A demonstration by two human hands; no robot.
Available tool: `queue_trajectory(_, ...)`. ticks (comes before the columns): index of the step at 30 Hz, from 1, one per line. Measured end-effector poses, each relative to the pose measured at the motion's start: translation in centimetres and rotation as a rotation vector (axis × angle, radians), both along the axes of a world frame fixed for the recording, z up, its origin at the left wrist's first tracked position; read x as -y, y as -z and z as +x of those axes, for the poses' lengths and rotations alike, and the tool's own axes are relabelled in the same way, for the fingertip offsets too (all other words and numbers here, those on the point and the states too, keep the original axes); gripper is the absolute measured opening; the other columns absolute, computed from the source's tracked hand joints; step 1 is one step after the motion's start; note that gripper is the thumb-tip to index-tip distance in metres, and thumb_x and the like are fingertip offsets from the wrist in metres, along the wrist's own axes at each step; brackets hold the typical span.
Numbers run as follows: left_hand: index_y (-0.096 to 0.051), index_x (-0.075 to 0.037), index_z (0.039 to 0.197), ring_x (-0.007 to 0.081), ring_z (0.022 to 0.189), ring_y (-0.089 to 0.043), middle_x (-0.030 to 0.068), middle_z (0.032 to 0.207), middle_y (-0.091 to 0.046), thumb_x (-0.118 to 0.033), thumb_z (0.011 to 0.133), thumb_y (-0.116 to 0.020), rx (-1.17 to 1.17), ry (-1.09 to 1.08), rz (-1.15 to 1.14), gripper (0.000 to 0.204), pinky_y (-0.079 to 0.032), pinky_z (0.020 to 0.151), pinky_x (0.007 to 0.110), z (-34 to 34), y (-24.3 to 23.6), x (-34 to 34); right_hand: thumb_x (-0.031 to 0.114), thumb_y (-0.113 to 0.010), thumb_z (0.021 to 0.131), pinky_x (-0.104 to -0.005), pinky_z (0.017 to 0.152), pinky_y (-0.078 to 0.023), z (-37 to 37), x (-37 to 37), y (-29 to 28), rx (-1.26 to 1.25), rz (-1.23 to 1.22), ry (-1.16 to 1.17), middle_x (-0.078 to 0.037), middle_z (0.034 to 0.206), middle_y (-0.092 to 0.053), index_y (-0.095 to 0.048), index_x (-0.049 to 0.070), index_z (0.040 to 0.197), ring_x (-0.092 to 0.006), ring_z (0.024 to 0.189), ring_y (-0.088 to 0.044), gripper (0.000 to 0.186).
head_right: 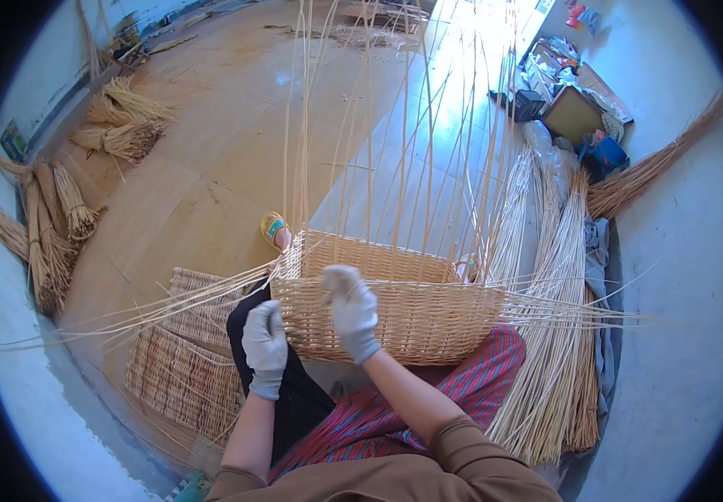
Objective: The recorder is weaving a wicker or straw basket by hand, using long stalks to create the sides and base.
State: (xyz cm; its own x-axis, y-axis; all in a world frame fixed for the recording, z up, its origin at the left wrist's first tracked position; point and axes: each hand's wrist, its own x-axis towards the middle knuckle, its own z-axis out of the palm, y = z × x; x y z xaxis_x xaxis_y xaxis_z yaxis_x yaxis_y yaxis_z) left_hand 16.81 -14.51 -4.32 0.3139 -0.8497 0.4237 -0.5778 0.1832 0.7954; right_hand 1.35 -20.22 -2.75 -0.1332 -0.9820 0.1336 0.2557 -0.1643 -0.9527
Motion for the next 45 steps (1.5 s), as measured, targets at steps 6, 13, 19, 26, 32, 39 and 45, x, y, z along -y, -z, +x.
queue_trajectory(6, -0.036, -0.032, 0.156, 0.0362, 0.091, -0.070, 0.0226, 0.157, -0.035, -0.039, 0.084, -0.076, 0.462, 0.243, 0.368, 0.082, -0.058, 0.075, 0.042, -2.9, -1.2, 2.0, 0.028, -0.061, 0.102, -0.0193, 0.044, -0.041, -4.8, 2.2, 1.0, -0.126, 0.470, -0.135, -0.004, 0.096, -0.074, -0.067, 0.010, 0.117, -0.0049, 0.060, -0.062, 0.024)
queue_trajectory(13, -0.018, -0.037, 0.160, 0.0366, 0.110, -0.068, 0.0203, 0.159, -0.033, -0.046, 0.081, -0.077, 0.599, 0.226, 0.598, 0.100, -0.059, 0.077, 0.044, -3.9, -1.9, 4.1, 0.009, -0.056, 0.097, -0.0339, 0.068, -0.054, -2.5, 10.9, -4.6, -0.994, -0.605, 0.291, -0.009, 0.106, -0.070, -0.059, 0.007, 0.133, -0.0143, 0.081, -0.067, 0.037)
queue_trajectory(19, -0.038, -0.036, 0.154, 0.0367, 0.086, -0.071, 0.0198, 0.151, -0.040, -0.041, 0.079, -0.080, 0.544, 0.214, 0.575, 0.086, -0.058, 0.072, 0.045, -3.5, -1.7, 4.0, 0.014, -0.056, 0.102, -0.0291, 0.048, -0.043, -7.5, 9.2, 0.0, -0.355, -0.105, 0.238, -0.011, 0.093, -0.074, -0.042, 0.013, 0.148, -0.0102, 0.053, -0.053, 0.048)
queue_trajectory(26, -0.050, -0.016, 0.146, 0.0321, 0.101, -0.067, 0.0172, 0.143, -0.050, -0.034, 0.084, -0.076, 0.711, 0.365, 0.132, 0.070, -0.052, 0.080, 0.044, -7.4, -1.5, 4.9, 0.018, -0.061, 0.102, -0.0216, 0.040, -0.033, -15.1, 0.1, 0.4, -0.073, 0.425, 0.258, -0.005, 0.096, -0.072, -0.065, 0.007, 0.112, -0.0042, 0.046, -0.044, 0.016)
queue_trajectory(32, -0.031, -0.028, 0.159, 0.0308, 0.076, -0.066, 0.0225, 0.141, -0.049, -0.034, 0.088, -0.069, 0.782, 0.354, 0.423, 0.081, -0.051, 0.072, 0.046, -13.0, -2.0, 4.7, 0.011, -0.055, 0.102, -0.0275, 0.054, -0.049, -13.4, 10.0, -0.9, -0.834, -0.218, 0.303, -0.008, 0.102, -0.072, -0.029, 0.019, 0.158, -0.0098, 0.061, -0.055, 0.062)
queue_trajectory(39, -0.043, -0.029, 0.152, 0.0340, 0.075, -0.066, 0.0215, 0.143, -0.045, -0.022, 0.088, -0.070, 0.843, 0.346, 0.320, 0.070, -0.054, 0.069, 0.046, -13.0, 1.1, 4.7, 0.001, -0.050, 0.102, -0.0278, 0.076, -0.052, -21.2, -1.3, -0.4, -0.299, 0.086, 0.155, -0.006, 0.092, -0.071, -0.042, 0.011, 0.141, -0.0100, 0.081, -0.063, 0.041)
queue_trajectory(45, -0.026, -0.029, 0.160, 0.0342, 0.079, -0.067, 0.0220, 0.148, -0.041, -0.022, 0.088, -0.069, 0.703, 0.319, 0.385, 0.084, -0.055, 0.068, 0.046, -14.0, 0.2, 4.1, -0.009, -0.051, 0.089, -0.0316, 0.095, -0.050, -14.5, 12.8, -4.2, -0.901, -0.352, 0.036, -0.011, 0.142, -0.059, -0.029, 0.016, 0.158, -0.0246, 0.118, -0.066, 0.076)
